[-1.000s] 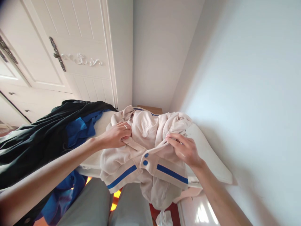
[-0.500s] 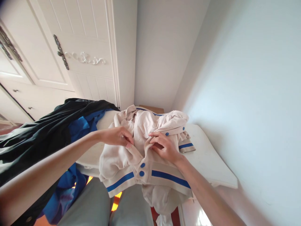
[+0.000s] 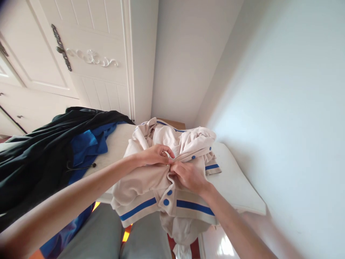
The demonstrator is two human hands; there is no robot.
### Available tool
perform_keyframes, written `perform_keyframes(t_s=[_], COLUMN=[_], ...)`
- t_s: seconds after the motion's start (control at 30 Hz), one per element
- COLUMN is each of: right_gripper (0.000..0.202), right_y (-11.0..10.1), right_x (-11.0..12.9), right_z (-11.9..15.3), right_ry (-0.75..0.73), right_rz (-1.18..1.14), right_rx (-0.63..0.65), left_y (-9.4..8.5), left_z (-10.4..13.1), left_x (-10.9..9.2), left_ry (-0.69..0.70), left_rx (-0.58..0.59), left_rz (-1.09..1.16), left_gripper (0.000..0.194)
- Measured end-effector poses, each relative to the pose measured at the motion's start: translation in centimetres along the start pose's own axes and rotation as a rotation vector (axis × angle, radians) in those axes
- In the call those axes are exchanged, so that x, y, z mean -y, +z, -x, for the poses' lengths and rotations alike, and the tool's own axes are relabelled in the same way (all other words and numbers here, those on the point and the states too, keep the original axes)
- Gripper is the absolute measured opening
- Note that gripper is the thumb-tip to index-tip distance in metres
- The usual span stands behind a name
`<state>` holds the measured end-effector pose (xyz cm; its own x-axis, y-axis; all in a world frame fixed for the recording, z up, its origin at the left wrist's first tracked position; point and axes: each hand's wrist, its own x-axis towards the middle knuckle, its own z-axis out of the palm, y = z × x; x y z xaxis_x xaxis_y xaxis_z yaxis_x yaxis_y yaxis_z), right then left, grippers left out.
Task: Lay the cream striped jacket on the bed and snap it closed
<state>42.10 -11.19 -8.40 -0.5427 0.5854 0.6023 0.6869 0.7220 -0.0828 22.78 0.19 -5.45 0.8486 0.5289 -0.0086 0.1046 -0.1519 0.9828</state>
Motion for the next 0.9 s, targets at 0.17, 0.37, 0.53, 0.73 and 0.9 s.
perform_keyframes(t_s=[0.17, 0.37, 0.53, 0.73, 0.9], right_gripper=[0.022, 0.017, 0.013, 0.008, 0.01], right_y=[-0.5, -0.7, -0.3, -0.3, 0.6], right_x=[0.3, 0.5, 0.1, -0.6, -0.8], right_z=[0.7, -0.4, -0.7, -1.1, -1.1], right_ry=[-0.073, -0.065, 0.015, 0.011, -0.012], right_rz=[0.022, 0.035, -0.054, -0.149, -0.037], right_rx=[-0.142, -0.096, -0.03, 0.066, 0.029], left_y=[0.2, 0.4, 0.2, 0.2, 0.3], left_z=[-0.8, -1.3, -1.4, -1.4, -1.5], left_x=[1.6, 2.2, 2.9, 2.9, 3.6], left_ry=[-0.165, -0.187, -0.198, -0.29, -0.312], left_rx=[-0.107, -0.072, -0.062, -0.104, -0.125], left_rz=[0.001, 0.123, 0.275, 0.428, 0.502], left_gripper=[0.025, 0.022, 0.024, 0.032, 0.042])
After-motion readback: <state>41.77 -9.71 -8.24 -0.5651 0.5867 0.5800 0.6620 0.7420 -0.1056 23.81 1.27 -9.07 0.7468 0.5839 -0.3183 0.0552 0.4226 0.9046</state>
